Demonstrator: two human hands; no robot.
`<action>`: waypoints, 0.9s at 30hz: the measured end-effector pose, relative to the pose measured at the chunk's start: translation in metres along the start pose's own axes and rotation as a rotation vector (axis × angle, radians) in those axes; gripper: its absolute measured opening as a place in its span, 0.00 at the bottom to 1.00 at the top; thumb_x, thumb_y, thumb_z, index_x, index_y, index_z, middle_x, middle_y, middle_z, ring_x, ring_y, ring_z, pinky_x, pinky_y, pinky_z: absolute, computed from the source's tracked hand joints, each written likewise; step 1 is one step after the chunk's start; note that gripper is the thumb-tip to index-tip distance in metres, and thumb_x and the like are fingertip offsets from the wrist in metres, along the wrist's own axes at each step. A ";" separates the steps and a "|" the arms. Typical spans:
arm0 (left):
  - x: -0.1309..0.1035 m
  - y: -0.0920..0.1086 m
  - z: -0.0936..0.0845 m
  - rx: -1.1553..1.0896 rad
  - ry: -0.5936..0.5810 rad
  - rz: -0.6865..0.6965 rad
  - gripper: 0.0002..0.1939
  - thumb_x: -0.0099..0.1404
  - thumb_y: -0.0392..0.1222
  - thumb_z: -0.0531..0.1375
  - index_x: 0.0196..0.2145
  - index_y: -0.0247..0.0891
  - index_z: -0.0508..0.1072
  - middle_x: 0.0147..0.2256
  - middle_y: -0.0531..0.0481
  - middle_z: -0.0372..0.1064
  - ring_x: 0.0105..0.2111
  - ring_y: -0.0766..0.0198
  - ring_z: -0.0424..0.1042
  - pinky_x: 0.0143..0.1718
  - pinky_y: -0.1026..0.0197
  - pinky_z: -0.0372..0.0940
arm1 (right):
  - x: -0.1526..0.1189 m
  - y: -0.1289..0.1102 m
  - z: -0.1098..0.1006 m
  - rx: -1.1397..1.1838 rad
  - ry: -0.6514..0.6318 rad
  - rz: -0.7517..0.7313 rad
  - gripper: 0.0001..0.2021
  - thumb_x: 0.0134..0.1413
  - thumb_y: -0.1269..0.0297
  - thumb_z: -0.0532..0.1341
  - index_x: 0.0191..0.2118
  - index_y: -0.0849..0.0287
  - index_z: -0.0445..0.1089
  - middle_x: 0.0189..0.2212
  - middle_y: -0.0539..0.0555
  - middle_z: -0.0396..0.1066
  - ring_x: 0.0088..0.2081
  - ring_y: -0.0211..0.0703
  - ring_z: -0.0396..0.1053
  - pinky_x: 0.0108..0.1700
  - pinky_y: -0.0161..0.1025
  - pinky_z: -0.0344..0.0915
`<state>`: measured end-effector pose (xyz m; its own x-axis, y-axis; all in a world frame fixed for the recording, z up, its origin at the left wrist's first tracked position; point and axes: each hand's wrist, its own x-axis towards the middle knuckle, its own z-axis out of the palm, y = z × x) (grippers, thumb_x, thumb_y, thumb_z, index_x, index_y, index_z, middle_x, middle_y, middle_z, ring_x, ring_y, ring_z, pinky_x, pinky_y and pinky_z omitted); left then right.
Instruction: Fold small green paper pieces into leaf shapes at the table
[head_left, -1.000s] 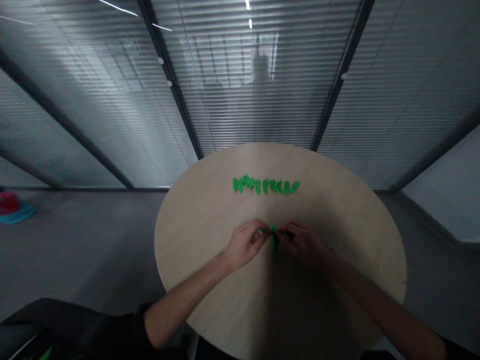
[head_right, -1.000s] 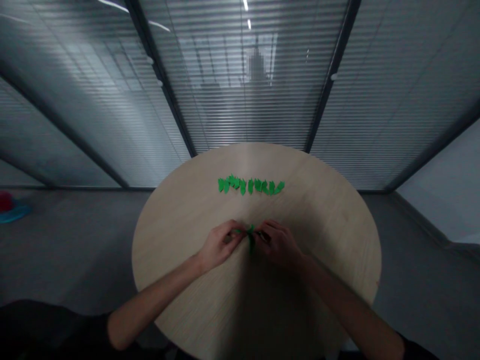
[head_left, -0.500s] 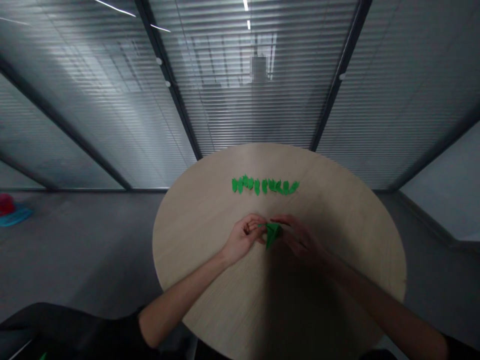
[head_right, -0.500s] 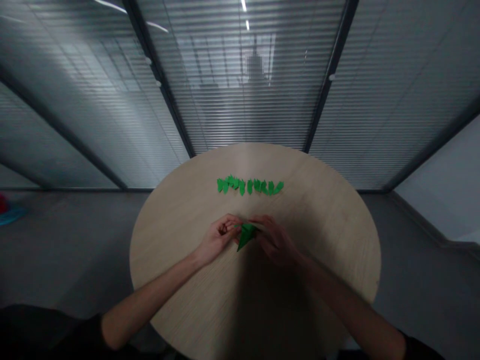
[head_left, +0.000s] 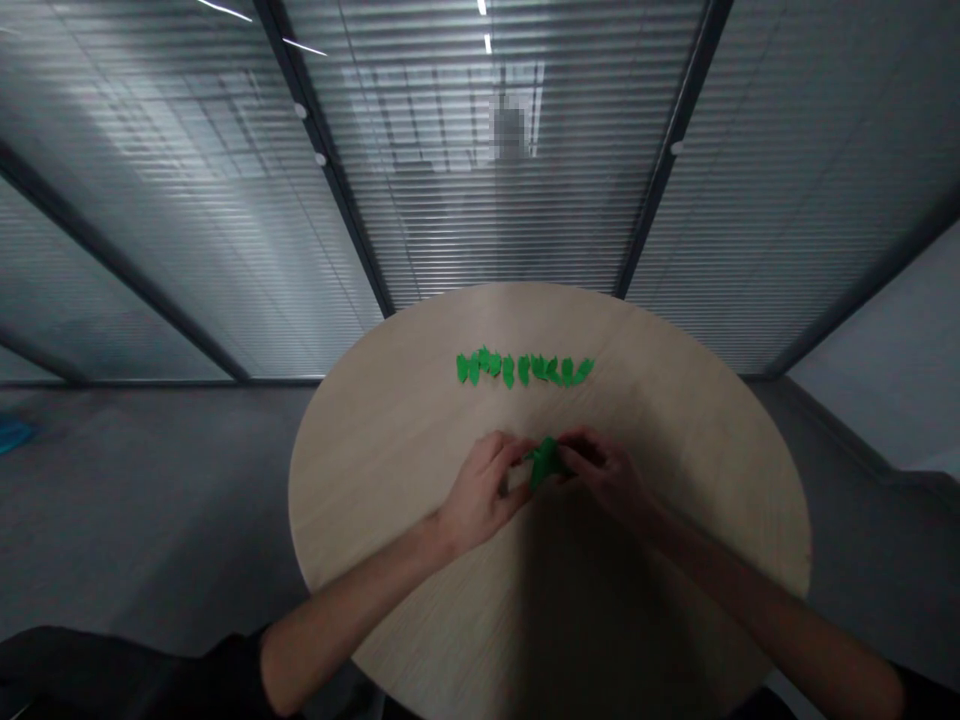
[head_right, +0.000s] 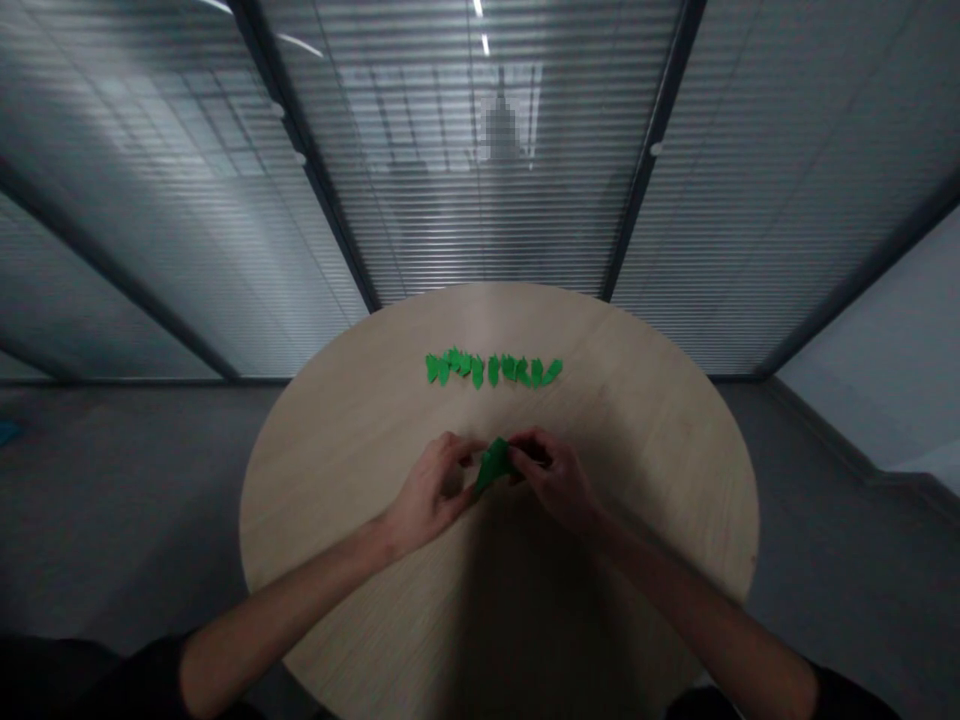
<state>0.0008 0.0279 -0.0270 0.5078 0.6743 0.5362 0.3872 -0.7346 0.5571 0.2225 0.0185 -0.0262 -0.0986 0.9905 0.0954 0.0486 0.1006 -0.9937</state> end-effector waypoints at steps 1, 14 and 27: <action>-0.001 0.000 0.000 0.032 -0.017 0.017 0.18 0.72 0.44 0.62 0.57 0.38 0.70 0.42 0.42 0.72 0.42 0.53 0.72 0.43 0.50 0.72 | 0.000 0.000 0.000 0.020 0.002 0.015 0.16 0.57 0.49 0.68 0.39 0.58 0.74 0.32 0.53 0.77 0.31 0.43 0.77 0.34 0.41 0.78; 0.001 0.002 0.002 -0.122 0.113 0.099 0.07 0.75 0.40 0.62 0.48 0.38 0.76 0.42 0.45 0.73 0.41 0.60 0.75 0.42 0.59 0.73 | -0.007 -0.001 0.002 -0.007 -0.082 -0.194 0.15 0.64 0.53 0.67 0.50 0.53 0.69 0.33 0.50 0.76 0.31 0.40 0.77 0.33 0.37 0.77; 0.003 0.012 -0.001 -0.206 0.213 0.095 0.04 0.71 0.38 0.67 0.43 0.36 0.77 0.37 0.47 0.75 0.37 0.63 0.75 0.38 0.62 0.72 | -0.009 -0.003 -0.001 -0.286 -0.037 -0.548 0.06 0.62 0.70 0.66 0.43 0.53 0.77 0.36 0.50 0.71 0.32 0.36 0.74 0.33 0.32 0.75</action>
<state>0.0059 0.0214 -0.0181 0.3532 0.6202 0.7004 0.1711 -0.7789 0.6034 0.2240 0.0092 -0.0239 -0.2190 0.7841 0.5807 0.2449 0.6203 -0.7452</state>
